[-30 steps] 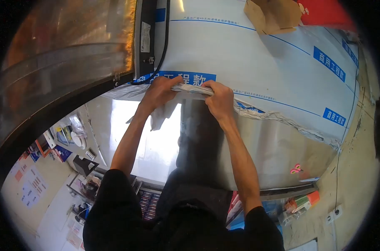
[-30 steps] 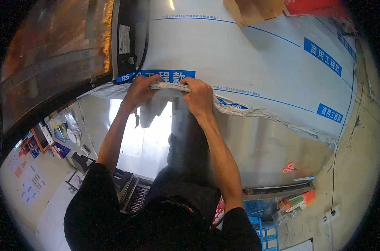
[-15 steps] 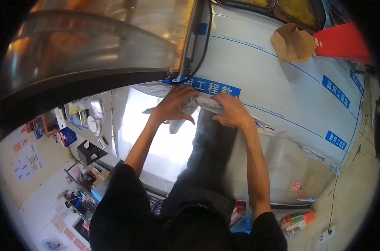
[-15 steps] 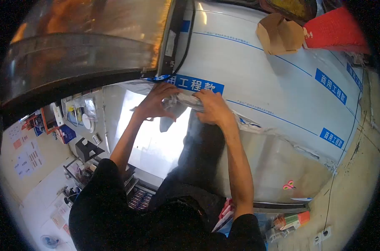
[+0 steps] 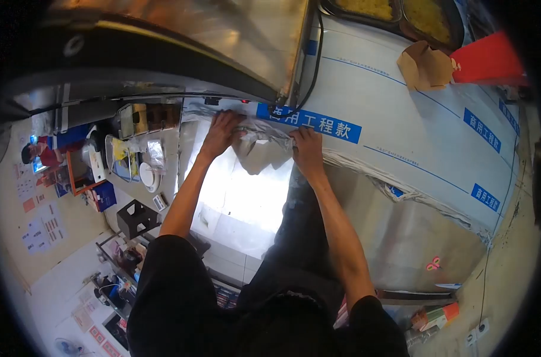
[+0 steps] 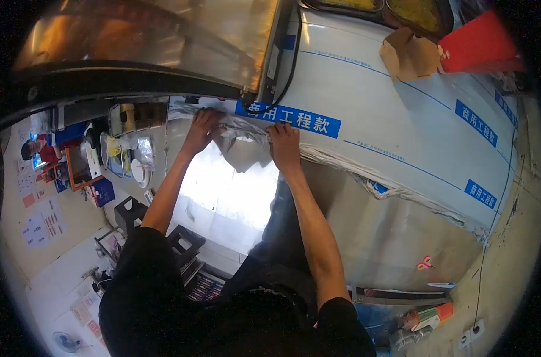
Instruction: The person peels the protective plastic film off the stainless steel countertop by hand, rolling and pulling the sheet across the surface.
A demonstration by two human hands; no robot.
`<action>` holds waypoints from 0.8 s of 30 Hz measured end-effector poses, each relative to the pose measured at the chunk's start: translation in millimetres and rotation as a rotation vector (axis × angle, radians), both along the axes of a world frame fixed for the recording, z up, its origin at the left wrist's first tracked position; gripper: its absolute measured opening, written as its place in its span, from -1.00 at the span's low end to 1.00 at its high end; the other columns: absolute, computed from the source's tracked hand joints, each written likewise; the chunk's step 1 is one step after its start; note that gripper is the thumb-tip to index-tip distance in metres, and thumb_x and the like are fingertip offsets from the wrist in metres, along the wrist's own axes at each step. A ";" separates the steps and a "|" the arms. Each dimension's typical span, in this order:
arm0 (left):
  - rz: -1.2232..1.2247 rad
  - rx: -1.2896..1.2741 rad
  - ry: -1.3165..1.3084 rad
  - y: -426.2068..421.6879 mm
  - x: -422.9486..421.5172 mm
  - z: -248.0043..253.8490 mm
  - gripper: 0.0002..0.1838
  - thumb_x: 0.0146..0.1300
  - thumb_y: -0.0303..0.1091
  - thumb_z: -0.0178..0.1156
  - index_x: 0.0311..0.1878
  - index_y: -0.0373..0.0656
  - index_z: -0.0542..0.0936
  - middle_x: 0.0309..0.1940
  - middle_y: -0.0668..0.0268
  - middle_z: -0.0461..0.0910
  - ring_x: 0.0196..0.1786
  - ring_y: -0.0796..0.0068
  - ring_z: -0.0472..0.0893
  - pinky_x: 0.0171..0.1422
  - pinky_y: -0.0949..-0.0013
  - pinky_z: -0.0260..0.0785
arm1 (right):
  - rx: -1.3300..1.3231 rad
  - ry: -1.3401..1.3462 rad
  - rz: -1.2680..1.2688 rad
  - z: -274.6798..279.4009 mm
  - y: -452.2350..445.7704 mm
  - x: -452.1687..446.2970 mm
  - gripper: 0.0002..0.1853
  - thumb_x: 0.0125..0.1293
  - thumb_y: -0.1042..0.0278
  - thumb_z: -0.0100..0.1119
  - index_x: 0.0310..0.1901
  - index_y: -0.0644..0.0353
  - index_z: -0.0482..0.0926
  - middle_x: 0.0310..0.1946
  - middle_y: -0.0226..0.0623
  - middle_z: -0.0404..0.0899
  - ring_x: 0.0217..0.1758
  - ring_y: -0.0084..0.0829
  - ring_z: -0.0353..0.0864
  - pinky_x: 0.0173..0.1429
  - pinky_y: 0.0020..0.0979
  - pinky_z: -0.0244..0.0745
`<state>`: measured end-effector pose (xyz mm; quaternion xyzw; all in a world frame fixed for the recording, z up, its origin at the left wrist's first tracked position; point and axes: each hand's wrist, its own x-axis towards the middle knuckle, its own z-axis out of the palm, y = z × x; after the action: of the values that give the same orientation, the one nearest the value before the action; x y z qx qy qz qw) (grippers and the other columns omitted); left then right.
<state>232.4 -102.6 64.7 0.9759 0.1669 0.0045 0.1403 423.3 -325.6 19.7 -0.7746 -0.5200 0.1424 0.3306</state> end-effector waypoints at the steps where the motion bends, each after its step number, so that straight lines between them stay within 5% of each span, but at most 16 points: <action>1: 0.007 0.008 -0.002 0.2 -5.2 -10.8 -0.55 0.17 -0.18 0.32 0.11 -0.12 0.54 0.14 0.17 0.47 0.29 0.01 0.36 0.38 -0.04 0.17 | 0.031 0.022 0.013 -3.7 -2.0 1.7 -0.59 -0.06 0.48 0.29 -0.09 0.12 0.52 -0.11 -0.24 0.46 0.03 -0.20 0.42 0.10 -0.12 0.26; 4: 0.088 -0.139 0.129 -3.8 -18.3 -19.9 -0.67 0.18 -0.28 0.28 -0.02 -0.18 0.55 0.05 0.11 0.49 0.18 -0.04 0.41 0.30 -0.03 0.23 | 0.078 0.044 0.049 -3.5 -5.5 3.0 -0.56 -0.11 0.42 0.33 -0.09 0.08 0.52 -0.10 -0.25 0.45 0.05 -0.18 0.41 0.13 -0.11 0.21; 11: 0.347 0.101 -0.551 -60.5 -32.4 40.7 -0.73 0.08 -0.59 0.35 -0.22 -0.18 0.45 -0.26 0.17 0.44 -0.11 0.08 0.43 -0.01 0.17 0.25 | 0.193 0.116 0.081 4.1 -6.7 7.9 -0.54 -0.13 0.33 0.31 -0.09 0.09 0.51 -0.17 -0.21 0.51 0.06 -0.18 0.42 0.14 -0.12 0.18; 14: 0.761 -0.062 -0.491 -84.7 -60.3 70.1 -0.81 0.23 -0.39 0.33 -0.22 -0.21 0.51 -0.26 0.21 0.50 -0.10 0.33 0.51 0.01 0.33 0.30 | 0.235 0.217 0.071 8.9 -7.6 6.0 -0.54 -0.12 0.34 0.29 -0.07 0.10 0.51 -0.18 -0.19 0.52 0.01 -0.17 0.45 0.15 -0.14 0.16; 16: 0.874 -0.214 -0.467 -83.5 -95.6 45.8 -0.80 0.24 -0.37 0.32 -0.15 -0.19 0.53 -0.26 0.22 0.48 -0.13 0.31 0.49 -0.02 0.28 0.32 | 0.273 0.198 0.108 9.8 -12.4 9.1 -0.50 -0.03 0.29 0.30 0.03 0.17 0.50 -0.14 -0.16 0.54 0.01 -0.13 0.49 0.18 -0.14 0.23; 18: 0.977 -0.369 -0.480 -60.6 -121.4 21.2 -0.77 0.26 -0.35 0.30 -0.08 -0.18 0.54 -0.27 0.22 0.47 -0.16 0.29 0.48 -0.04 0.24 0.33 | 0.310 0.747 0.076 15.3 -10.1 11.6 -0.45 0.11 0.25 0.30 0.14 0.25 0.45 -0.06 -0.09 0.54 0.07 -0.09 0.51 0.21 -0.16 0.31; 21: 0.726 -0.059 -0.447 -6.3 -141.1 8.2 -0.58 0.25 -0.35 0.26 0.18 -0.17 0.51 -0.12 0.10 0.54 -0.05 0.10 0.55 0.08 0.16 0.40 | 0.332 0.311 0.080 91.1 9.7 -38.6 -0.49 0.21 0.31 0.25 0.18 0.28 0.43 0.06 0.00 0.49 0.21 -0.06 0.47 0.30 -0.22 0.33; 24: 0.720 -0.033 -0.400 39.5 -137.0 2.5 -0.52 0.24 -0.37 0.20 0.23 -0.23 0.44 -0.04 0.01 0.54 0.05 -0.04 0.53 0.15 0.07 0.40 | 0.235 0.054 0.364 112.0 70.1 -99.4 -0.48 0.20 0.33 0.28 0.19 0.24 0.42 0.10 -0.03 0.46 0.22 -0.02 0.43 0.32 -0.16 0.31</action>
<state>95.4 -63.2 67.2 0.8327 0.4672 0.2404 0.1750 323.9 -255.5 131.7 -0.6201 -0.6552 0.1591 0.4011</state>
